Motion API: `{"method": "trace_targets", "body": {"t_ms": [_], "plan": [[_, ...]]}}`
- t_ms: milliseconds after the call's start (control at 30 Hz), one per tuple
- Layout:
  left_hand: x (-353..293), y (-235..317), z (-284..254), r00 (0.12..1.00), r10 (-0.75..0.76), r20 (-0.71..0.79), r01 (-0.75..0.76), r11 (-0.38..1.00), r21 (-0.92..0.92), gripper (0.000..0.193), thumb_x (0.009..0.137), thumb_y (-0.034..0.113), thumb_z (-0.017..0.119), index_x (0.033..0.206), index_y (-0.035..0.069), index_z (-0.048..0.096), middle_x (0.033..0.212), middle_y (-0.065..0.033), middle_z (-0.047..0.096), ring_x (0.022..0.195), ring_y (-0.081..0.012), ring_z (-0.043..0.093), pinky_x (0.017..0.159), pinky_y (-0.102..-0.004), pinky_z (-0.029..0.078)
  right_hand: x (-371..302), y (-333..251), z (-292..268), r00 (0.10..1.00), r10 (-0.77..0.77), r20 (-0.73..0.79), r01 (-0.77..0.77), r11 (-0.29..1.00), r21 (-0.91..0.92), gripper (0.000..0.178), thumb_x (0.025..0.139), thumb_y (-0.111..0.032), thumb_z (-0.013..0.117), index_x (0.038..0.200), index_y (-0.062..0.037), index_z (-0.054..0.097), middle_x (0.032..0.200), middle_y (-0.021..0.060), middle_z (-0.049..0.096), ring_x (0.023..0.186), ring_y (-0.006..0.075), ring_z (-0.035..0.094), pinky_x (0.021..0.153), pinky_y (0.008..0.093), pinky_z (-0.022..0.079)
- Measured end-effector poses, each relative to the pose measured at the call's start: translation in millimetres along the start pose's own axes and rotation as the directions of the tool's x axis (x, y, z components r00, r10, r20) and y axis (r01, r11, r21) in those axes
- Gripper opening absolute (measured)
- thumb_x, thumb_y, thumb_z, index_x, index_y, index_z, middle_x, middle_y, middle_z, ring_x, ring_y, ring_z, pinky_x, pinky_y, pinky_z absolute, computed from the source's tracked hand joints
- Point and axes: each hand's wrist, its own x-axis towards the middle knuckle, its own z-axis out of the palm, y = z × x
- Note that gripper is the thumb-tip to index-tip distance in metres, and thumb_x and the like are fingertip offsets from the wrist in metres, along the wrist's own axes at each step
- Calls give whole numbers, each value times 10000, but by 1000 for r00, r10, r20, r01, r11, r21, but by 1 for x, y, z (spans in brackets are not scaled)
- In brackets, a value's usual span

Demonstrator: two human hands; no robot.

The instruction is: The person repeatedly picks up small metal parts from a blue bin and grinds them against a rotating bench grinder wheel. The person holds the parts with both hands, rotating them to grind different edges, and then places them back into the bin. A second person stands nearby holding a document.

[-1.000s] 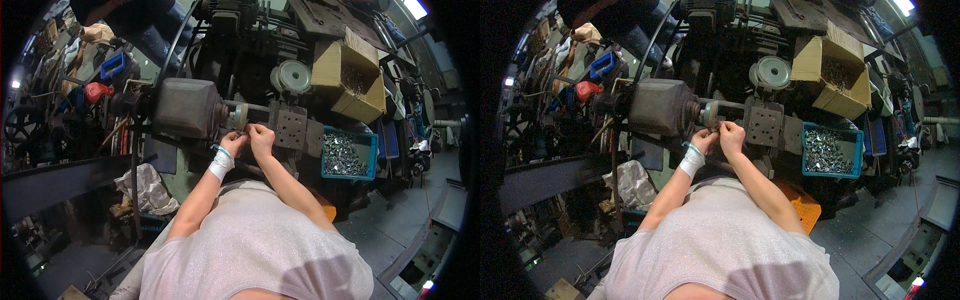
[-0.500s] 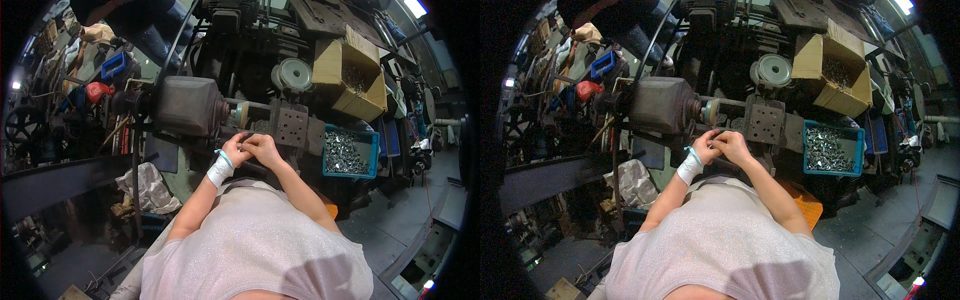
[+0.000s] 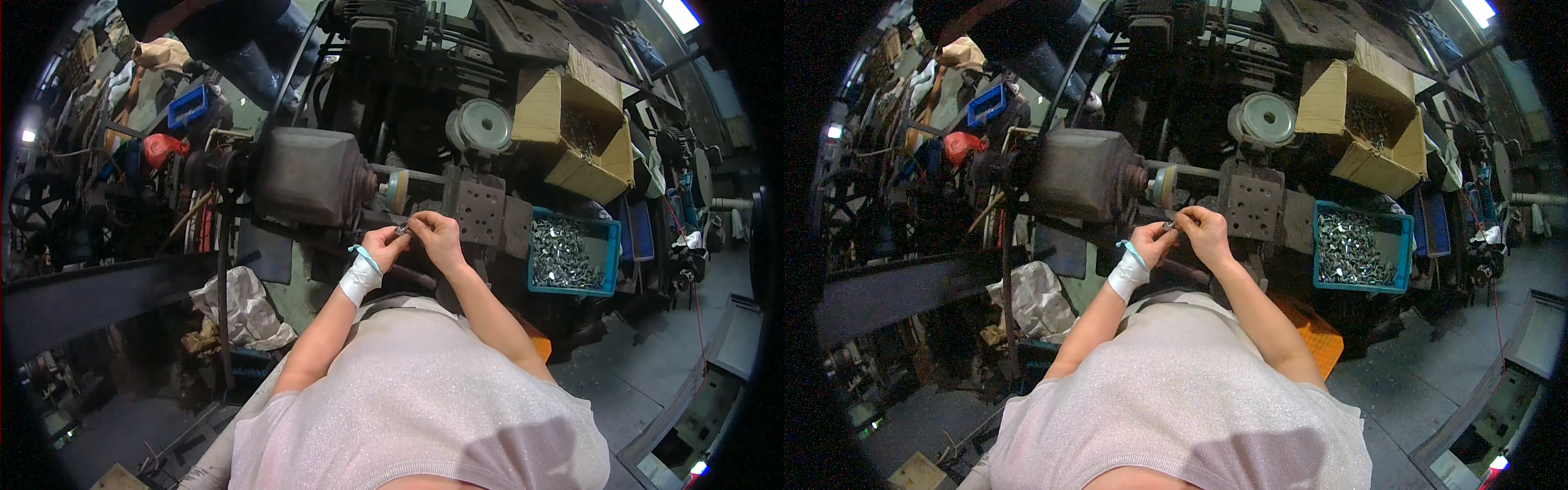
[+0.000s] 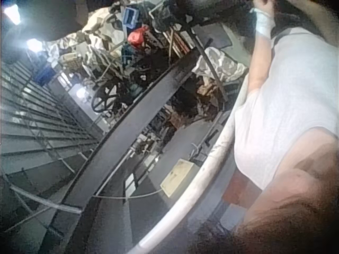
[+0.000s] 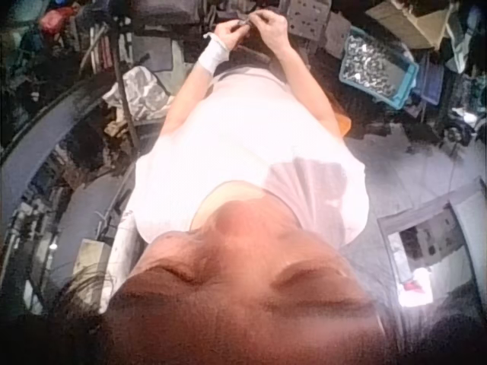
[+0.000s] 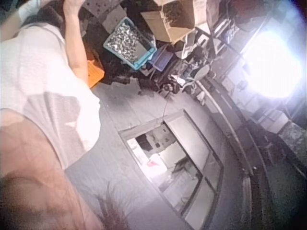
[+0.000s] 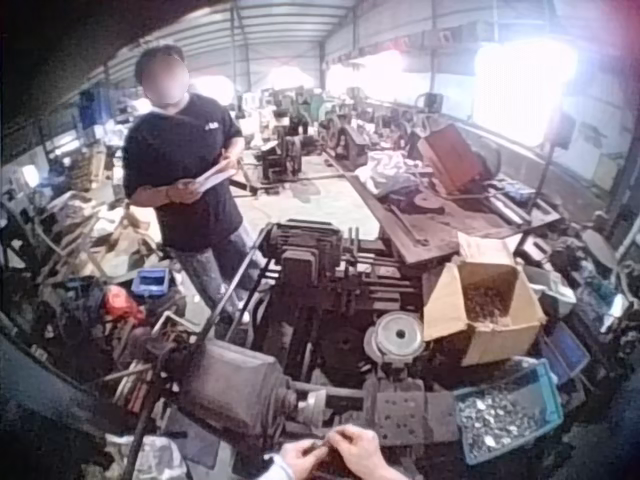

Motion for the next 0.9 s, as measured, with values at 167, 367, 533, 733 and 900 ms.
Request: {"method": "trace_targets", "body": {"t_ms": [167,367,533,733,900], "plan": [[7,2,-3,986,-163,24,164,986,-13,216,816,234,557,702,52,567,527,24,478,387,-46,382,334,-204,275,8,19,6,994,105,-25,-104,994,37,147,751,-108,597,753,40,606,562,79,569,493,83,521,445,235,393],[23,-9,-4,990,-106,-94,107,994,5,221,806,219,556,698,27,578,554,0,520,393,-57,402,346,-215,291,20,16,15,980,169,-104,-170,985,-10,149,752,-112,588,728,33,612,532,101,567,486,119,549,452,258,409],[29,-9,6,977,-93,-192,72,991,-115,193,792,188,564,740,5,599,619,-21,569,467,-60,444,428,-200,327,31,33,22,971,118,-208,-127,992,-27,140,737,-112,595,712,24,620,566,136,583,504,156,565,483,282,428],[25,-1,8,973,-150,-174,115,973,-199,208,792,213,569,730,16,596,599,-19,554,484,-57,447,424,-210,321,31,29,25,963,140,-232,-151,988,-29,134,722,-109,609,722,25,625,579,137,589,513,148,556,495,284,428],[22,2,0,970,-219,-101,214,975,-63,251,795,282,566,744,37,583,569,6,502,454,-51,421,363,-222,286,27,29,24,954,251,-161,-218,955,200,138,740,-93,602,745,44,619,575,81,585,509,100,532,469,240,407]]}}
